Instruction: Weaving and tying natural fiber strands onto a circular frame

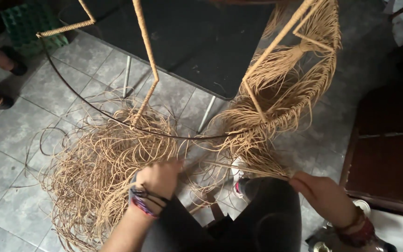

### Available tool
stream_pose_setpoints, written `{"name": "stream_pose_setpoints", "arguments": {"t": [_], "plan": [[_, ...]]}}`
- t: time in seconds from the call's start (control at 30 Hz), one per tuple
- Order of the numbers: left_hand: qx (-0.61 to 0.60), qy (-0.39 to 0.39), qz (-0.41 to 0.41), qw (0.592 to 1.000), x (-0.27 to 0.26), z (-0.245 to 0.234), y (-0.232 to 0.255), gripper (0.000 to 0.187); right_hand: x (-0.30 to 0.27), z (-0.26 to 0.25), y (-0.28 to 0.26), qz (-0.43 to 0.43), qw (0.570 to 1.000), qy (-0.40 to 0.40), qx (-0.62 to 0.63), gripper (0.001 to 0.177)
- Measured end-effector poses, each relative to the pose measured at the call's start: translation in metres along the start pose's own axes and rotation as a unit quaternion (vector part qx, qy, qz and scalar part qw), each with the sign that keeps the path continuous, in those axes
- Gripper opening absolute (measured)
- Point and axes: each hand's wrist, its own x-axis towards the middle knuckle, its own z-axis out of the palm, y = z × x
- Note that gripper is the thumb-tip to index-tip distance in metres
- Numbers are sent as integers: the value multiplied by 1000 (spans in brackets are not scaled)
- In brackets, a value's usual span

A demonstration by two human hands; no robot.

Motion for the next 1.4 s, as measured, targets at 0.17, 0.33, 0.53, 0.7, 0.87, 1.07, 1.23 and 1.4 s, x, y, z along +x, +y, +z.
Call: {"name": "stream_pose_setpoints", "arguments": {"t": [0.17,0.33,0.53,0.7,0.87,1.07,1.23,1.4], "plan": [[30,157,151,975,2,33,42,72,27,36,-6,-266,955,68,-110,17],[-461,127,253,841,-3,-92,96,46,20,50,-70,-294,947,125,-29,26],[-171,12,162,972,15,-20,26,30,13,1,-31,-122,992,13,38,28],[8,150,73,986,10,-5,35,25,22,21,-31,-108,994,32,-9,28],[-496,40,252,830,3,-72,107,93,33,57,-74,-319,941,102,-38,24],[-336,159,251,894,15,-63,70,18,23,16,-55,-150,989,11,-4,31],[-346,127,193,910,19,-80,21,36,28,16,-35,-128,992,-1,-6,34],[-283,184,113,934,25,-52,12,24,33,21,-29,-155,987,25,25,33]]}}
